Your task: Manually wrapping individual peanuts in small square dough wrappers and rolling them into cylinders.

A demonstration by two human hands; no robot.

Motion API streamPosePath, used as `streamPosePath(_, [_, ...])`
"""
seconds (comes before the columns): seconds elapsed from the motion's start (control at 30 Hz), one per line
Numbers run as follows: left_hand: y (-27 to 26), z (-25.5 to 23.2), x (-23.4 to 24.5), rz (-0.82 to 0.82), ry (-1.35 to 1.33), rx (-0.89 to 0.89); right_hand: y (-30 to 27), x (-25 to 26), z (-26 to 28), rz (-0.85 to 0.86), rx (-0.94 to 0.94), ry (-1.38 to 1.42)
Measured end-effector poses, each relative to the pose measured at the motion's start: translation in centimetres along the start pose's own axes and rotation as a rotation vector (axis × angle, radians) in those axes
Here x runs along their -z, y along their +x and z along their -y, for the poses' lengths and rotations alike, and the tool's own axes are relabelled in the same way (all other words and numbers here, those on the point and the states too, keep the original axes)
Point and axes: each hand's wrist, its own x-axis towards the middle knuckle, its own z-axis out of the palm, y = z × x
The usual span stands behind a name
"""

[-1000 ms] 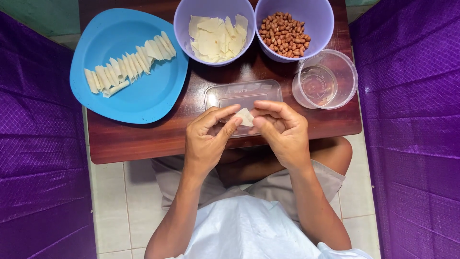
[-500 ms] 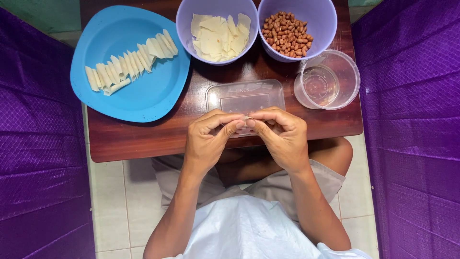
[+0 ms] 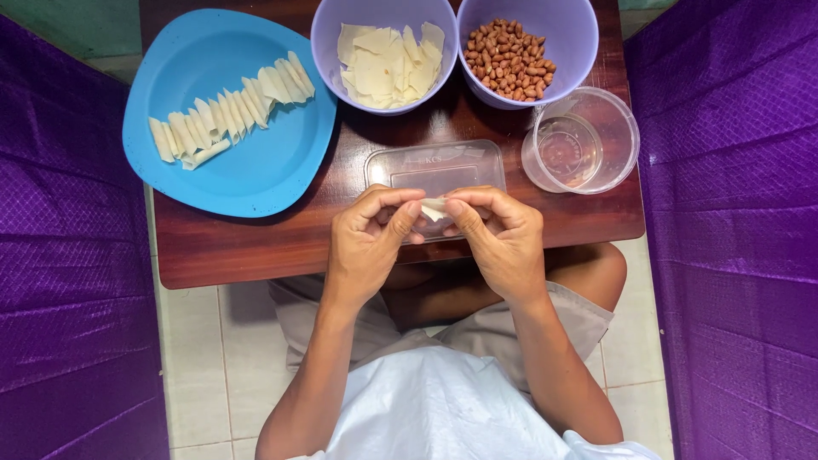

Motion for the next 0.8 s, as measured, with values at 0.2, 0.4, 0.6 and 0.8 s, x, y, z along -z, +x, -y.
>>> streamPosePath(0.2, [0.0, -0.2, -0.2, 0.054, 0.034, 0.016, 0.7, -0.2, 0.5, 0.003, 0.128, -0.15])
streamPosePath(0.4, [1.8, -0.8, 0.6, 0.122, 0.371, -0.218, 1.6, 0.4, 1.7, 0.043, 0.113, -0.16])
streamPosePath(0.6, [2.9, 0.0, 1.8, 0.146, 0.61, -0.403, 2.4, 1.7, 1.1, 0.147, 0.505, -0.666])
streamPosePath(0.8, [2.9, 2.2, 2.5, 0.12, 0.749, -0.362, 1.4, 2.3, -0.3, 0.111, 0.494, -0.779])
